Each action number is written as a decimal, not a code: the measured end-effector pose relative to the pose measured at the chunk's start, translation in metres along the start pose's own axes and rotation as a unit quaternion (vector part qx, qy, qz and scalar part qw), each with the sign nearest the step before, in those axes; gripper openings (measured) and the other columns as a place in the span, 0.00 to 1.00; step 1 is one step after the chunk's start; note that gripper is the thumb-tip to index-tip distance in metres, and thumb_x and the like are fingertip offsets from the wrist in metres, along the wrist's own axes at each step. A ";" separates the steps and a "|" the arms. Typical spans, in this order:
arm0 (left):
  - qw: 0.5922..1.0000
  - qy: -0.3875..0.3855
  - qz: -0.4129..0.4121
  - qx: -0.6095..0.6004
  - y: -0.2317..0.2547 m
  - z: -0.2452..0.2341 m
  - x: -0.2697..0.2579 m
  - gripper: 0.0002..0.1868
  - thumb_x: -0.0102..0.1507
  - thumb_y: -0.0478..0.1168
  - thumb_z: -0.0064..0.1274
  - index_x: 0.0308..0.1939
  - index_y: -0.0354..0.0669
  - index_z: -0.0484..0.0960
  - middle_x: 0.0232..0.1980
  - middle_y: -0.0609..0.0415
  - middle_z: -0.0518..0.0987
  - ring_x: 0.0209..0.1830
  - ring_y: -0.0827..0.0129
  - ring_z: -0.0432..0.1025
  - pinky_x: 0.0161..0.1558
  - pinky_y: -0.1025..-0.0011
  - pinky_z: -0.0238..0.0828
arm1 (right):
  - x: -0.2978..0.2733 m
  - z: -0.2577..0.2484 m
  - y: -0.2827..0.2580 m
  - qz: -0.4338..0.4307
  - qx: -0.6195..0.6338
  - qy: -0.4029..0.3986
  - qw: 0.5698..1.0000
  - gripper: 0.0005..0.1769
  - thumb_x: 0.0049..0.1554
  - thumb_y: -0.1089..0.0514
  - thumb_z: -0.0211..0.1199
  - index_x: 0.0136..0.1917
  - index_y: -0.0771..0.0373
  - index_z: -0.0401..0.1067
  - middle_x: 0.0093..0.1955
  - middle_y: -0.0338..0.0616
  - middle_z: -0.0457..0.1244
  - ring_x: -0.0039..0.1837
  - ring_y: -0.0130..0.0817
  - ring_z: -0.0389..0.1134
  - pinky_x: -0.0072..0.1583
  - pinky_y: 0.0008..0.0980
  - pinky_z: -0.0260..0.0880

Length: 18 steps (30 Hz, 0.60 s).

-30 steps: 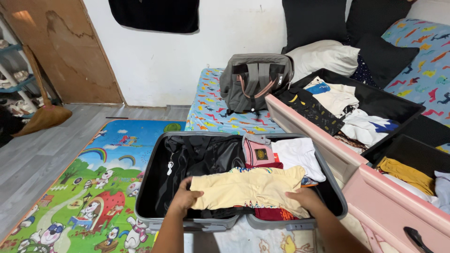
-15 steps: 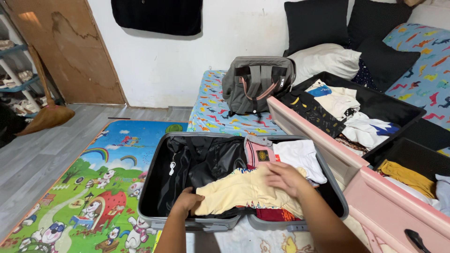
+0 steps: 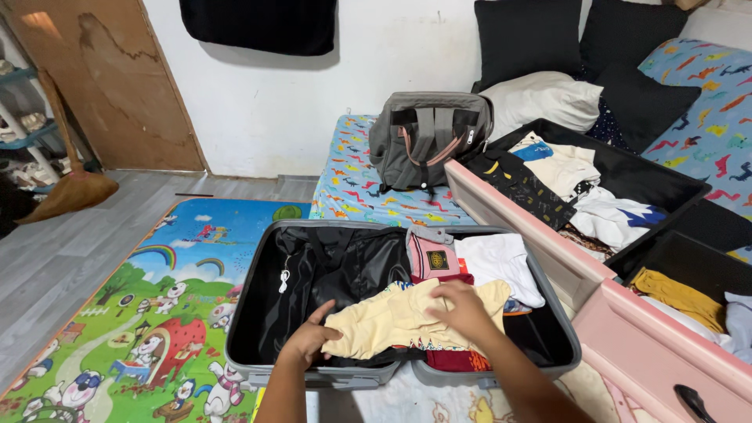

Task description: The person folds several pieces of clothing and places them into an open suitcase. They handle a plaid shirt, a white t-shirt, a red t-shirt, a red-and-blue long-sleeve shirt, a maroon t-shirt, and a yellow patterned shirt, folding each by hand and stacking them inside the suitcase.

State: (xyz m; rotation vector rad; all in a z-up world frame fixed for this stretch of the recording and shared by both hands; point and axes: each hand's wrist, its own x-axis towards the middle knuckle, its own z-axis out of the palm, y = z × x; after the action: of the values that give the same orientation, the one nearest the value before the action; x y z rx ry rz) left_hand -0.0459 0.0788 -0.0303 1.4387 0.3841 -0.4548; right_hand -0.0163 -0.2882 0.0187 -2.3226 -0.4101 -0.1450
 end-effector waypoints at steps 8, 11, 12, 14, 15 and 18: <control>0.995 -0.026 0.097 0.015 -0.006 -0.006 0.006 0.39 0.58 0.21 0.48 0.73 0.50 0.79 0.70 0.34 0.71 0.49 0.63 0.60 0.50 0.69 0.58 | -0.013 0.026 -0.073 0.005 -0.208 -0.035 0.977 0.32 0.51 0.54 0.66 0.70 0.55 0.70 0.72 0.46 0.62 0.72 0.44 0.61 0.70 0.46 0.56; 0.985 -0.032 0.160 -0.056 -0.002 -0.007 0.004 0.40 0.54 0.20 0.46 0.71 0.48 0.75 0.69 0.58 0.75 0.62 0.73 0.73 0.60 0.78 0.64 | -0.009 0.041 -0.058 0.090 -0.091 -0.006 0.992 0.28 0.59 0.46 0.57 0.70 0.56 0.69 0.68 0.52 0.66 0.70 0.46 0.65 0.72 0.37 0.63; 0.984 -0.035 0.159 -0.072 0.000 -0.009 0.001 0.40 0.54 0.20 0.46 0.71 0.48 0.74 0.68 0.54 0.77 0.60 0.70 0.73 0.59 0.77 0.65 | -0.004 0.050 -0.056 0.133 -0.037 0.007 0.990 0.29 0.62 0.42 0.55 0.71 0.59 0.68 0.67 0.56 0.66 0.70 0.48 0.66 0.71 0.37 0.63; 0.980 -0.044 0.171 -0.087 0.008 -0.010 -0.002 0.40 0.54 0.20 0.45 0.72 0.47 0.73 0.68 0.52 0.78 0.59 0.69 0.74 0.59 0.77 0.65 | 0.007 0.066 -0.057 0.154 0.064 0.031 0.986 0.34 0.65 0.38 0.52 0.72 0.65 0.64 0.68 0.61 0.64 0.72 0.47 0.63 0.71 0.36 0.60; 0.978 -0.050 0.183 -0.085 0.014 -0.011 -0.003 0.40 0.54 0.20 0.45 0.72 0.46 0.73 0.68 0.53 0.77 0.60 0.70 0.74 0.59 0.77 0.65 | 0.011 0.074 -0.061 0.134 0.110 0.043 0.984 0.35 0.65 0.37 0.52 0.72 0.67 0.62 0.70 0.60 0.62 0.73 0.45 0.61 0.72 0.36 0.57; 0.972 -0.060 0.188 -0.123 0.026 -0.013 -0.009 0.40 0.54 0.20 0.45 0.72 0.44 0.73 0.66 0.48 0.79 0.57 0.67 0.75 0.57 0.74 0.68 | 0.009 0.086 -0.079 0.096 0.226 0.034 0.969 0.34 0.65 0.38 0.48 0.70 0.68 0.66 0.67 0.55 0.65 0.69 0.41 0.64 0.70 0.34 0.58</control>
State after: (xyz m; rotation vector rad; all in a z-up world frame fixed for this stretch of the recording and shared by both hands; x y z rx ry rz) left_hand -0.0395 0.0943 -0.0047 1.1989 0.0610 -0.1774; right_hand -0.0360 -0.1726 0.0131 -1.8863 -0.1588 -0.0313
